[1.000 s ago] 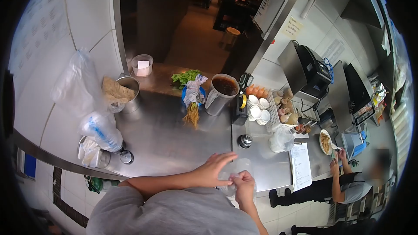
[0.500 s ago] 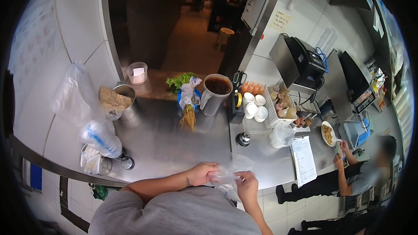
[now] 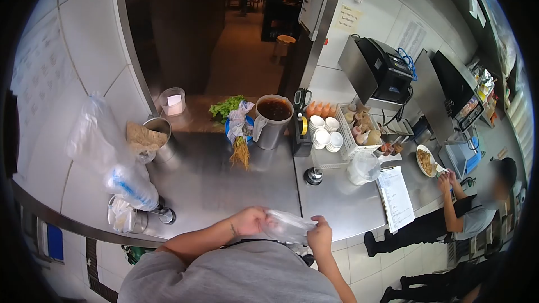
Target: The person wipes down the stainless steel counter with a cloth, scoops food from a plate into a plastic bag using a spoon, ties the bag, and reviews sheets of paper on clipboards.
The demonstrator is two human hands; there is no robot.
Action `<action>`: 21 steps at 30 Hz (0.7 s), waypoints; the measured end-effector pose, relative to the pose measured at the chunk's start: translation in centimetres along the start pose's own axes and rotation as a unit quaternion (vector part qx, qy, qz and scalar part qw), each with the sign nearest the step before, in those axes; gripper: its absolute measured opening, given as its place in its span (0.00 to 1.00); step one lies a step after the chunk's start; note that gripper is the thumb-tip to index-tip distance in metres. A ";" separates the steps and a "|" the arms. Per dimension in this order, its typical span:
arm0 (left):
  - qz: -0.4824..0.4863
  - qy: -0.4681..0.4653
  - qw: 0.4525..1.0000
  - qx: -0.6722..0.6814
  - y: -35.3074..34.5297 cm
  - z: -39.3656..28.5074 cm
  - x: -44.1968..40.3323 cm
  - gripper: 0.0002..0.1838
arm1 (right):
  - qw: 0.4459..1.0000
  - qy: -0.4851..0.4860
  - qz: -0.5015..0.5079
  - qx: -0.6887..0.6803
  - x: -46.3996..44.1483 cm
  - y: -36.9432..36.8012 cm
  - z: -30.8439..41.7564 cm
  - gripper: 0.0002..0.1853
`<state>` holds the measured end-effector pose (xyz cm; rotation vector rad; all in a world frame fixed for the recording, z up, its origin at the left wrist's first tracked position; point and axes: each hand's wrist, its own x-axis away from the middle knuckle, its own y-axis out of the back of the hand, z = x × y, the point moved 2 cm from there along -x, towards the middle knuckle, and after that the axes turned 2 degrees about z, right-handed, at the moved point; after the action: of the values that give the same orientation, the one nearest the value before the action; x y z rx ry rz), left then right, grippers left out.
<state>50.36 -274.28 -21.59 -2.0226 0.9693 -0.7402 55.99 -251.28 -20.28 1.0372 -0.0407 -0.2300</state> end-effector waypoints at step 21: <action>-0.082 -0.103 0.985 -0.113 1.1 -1.4 1.0 0.19 | 0.999 0.016 0.032 0.023 0.4 1.0 0.3 0.19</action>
<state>49.50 -276.09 -21.55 -2.3467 0.8041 -0.5091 56.48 -251.16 -19.32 1.0837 -0.0501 -0.1553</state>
